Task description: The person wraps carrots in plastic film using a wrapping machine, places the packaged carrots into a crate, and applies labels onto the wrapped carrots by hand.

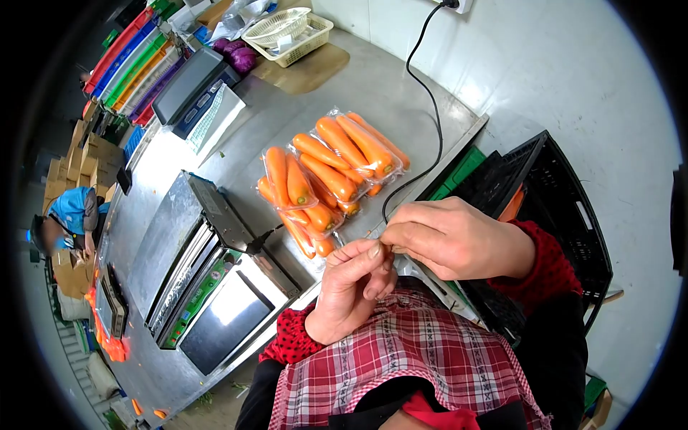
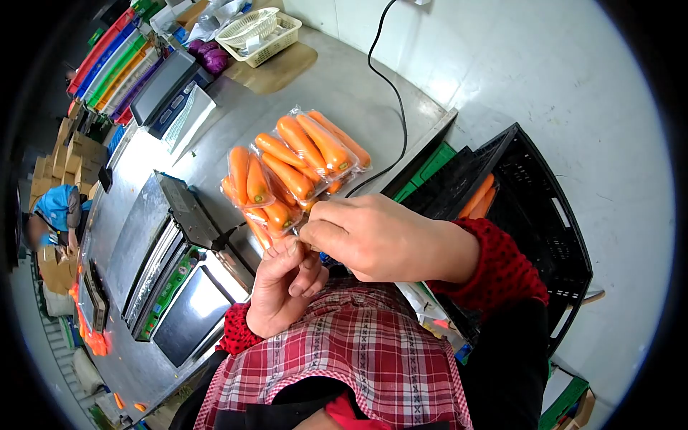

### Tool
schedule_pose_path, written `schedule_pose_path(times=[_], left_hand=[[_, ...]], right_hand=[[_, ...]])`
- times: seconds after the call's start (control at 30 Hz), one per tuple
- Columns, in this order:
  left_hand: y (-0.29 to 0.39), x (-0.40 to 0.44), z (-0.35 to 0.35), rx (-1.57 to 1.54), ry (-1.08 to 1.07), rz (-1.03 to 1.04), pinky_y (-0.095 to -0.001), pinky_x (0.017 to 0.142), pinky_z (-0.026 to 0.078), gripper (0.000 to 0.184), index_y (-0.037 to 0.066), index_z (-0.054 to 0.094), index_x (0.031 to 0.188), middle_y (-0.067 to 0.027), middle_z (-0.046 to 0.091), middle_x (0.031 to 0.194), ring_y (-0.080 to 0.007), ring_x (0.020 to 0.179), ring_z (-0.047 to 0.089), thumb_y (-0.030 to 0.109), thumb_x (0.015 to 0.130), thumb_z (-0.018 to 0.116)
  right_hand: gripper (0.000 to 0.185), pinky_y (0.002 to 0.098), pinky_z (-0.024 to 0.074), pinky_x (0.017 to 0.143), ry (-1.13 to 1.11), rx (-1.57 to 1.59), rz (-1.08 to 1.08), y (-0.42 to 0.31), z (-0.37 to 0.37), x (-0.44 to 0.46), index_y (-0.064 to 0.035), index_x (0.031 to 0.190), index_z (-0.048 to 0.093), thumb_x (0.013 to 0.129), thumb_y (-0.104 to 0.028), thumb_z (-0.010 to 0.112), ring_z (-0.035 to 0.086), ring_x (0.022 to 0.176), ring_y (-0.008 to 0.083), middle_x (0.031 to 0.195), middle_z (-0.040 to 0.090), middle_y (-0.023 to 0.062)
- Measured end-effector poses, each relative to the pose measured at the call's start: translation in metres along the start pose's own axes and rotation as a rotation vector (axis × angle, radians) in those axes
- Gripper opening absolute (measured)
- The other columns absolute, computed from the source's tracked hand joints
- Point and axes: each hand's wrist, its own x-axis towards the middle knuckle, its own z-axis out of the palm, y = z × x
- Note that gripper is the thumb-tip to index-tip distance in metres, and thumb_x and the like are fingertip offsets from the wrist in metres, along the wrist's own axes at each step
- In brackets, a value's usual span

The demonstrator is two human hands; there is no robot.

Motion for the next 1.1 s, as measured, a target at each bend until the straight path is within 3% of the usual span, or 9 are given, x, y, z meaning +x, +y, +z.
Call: schedule_pose_path(times=[0.3,0.37,0.47,0.57,0.7,0.77,0.9,0.97,1.1], left_hand=[[0.001,0.001,0.001,0.003,0.041,-0.012,-0.0253,0.049,0.035,0.014,0.002,0.065,0.088,-0.0052,0.058,0.075,-0.0082,0.048,0.038,0.015,0.092,0.063],[0.001,0.002,-0.001,0.01,0.022,-0.037,-0.0252,0.049,0.035,0.014,0.002,0.065,0.088,-0.0051,0.058,0.074,-0.0082,0.048,0.038,0.015,0.092,0.063],[0.0,0.001,0.0,0.018,0.011,-0.052,-0.0254,0.049,0.035,0.013,0.002,0.065,0.089,-0.0047,0.057,0.072,-0.0083,0.048,0.038,0.015,0.092,0.063],[0.001,0.001,0.005,0.009,0.081,-0.048,-0.0255,0.05,0.035,0.013,0.002,0.064,0.088,-0.0046,0.056,0.071,-0.0085,0.048,0.038,0.015,0.092,0.063],[-0.001,0.006,0.001,-0.014,0.049,-0.015,-0.0255,0.05,0.035,0.014,0.003,0.064,0.088,-0.0043,0.056,0.071,-0.0082,0.048,0.038,0.016,0.092,0.062],[-0.001,0.008,0.0,-0.003,0.035,-0.025,-0.0255,0.051,0.035,0.014,0.003,0.064,0.088,-0.0043,0.056,0.072,-0.0079,0.048,0.037,0.016,0.093,0.062],[-0.003,0.009,0.0,0.016,0.029,-0.03,-0.0256,0.051,0.035,0.014,0.003,0.064,0.088,-0.0042,0.057,0.073,-0.0077,0.047,0.037,0.016,0.093,0.062],[-0.004,0.01,0.0,0.01,0.045,-0.027,-0.0254,0.05,0.035,0.014,0.003,0.064,0.089,-0.0044,0.057,0.074,-0.0079,0.047,0.037,0.016,0.093,0.062],[-0.005,0.007,0.003,-0.002,0.065,-0.072,-0.025,0.05,0.035,0.014,0.003,0.064,0.089,-0.0045,0.057,0.073,-0.008,0.047,0.037,0.016,0.093,0.062]], right_hand=[[0.015,0.0343,0.0495,0.056,-0.104,-0.146,-0.071,-0.002,-0.007,0.006,0.0007,0.082,0.053,0.071,-0.007,0.061,0.057,0.066,0.0237,0.08,0.05,0.0102],[0.028,0.033,0.051,0.059,-0.174,-0.159,-0.027,-0.003,-0.008,0.005,0.0041,0.095,0.056,0.068,0.002,0.065,0.06,0.072,0.0261,0.085,0.053,0.012],[0.015,0.0341,0.0507,0.057,-0.096,-0.218,-0.1,0.003,-0.001,0.004,0.001,0.082,0.053,0.073,-0.007,0.061,0.057,0.065,0.0237,0.079,0.05,0.0101],[0.015,0.0341,0.0503,0.055,-0.072,-0.002,-0.046,0.012,-0.001,0.001,0.0012,0.083,0.053,0.073,-0.008,0.061,0.057,0.065,0.024,0.079,0.05,0.0107],[0.016,0.0336,0.0497,0.054,-0.002,0.012,-0.067,0.011,-0.001,0.0,0.0015,0.083,0.054,0.074,-0.009,0.061,0.057,0.065,0.0238,0.078,0.049,0.0109],[0.016,0.0327,0.0494,0.054,-0.078,-0.192,-0.073,0.006,-0.004,0.001,0.0016,0.083,0.054,0.073,-0.009,0.061,0.057,0.065,0.0231,0.078,0.049,0.0104],[0.026,0.0323,0.0493,0.056,-0.109,-0.173,-0.047,0.007,-0.003,-0.001,0.004,0.093,0.056,0.07,-0.003,0.065,0.057,0.066,0.0254,0.083,0.05,0.0112],[0.017,0.0314,0.0493,0.053,-0.037,-0.256,-0.109,0.01,0.003,-0.002,0.0021,0.081,0.053,0.073,-0.011,0.061,0.057,0.066,0.0218,0.077,0.049,0.0099],[0.016,0.0323,0.05,0.055,-0.064,-0.243,-0.099,0.014,0.002,-0.004,0.0021,0.083,0.054,0.073,-0.008,0.061,0.057,0.068,0.0234,0.078,0.05,0.0103]])
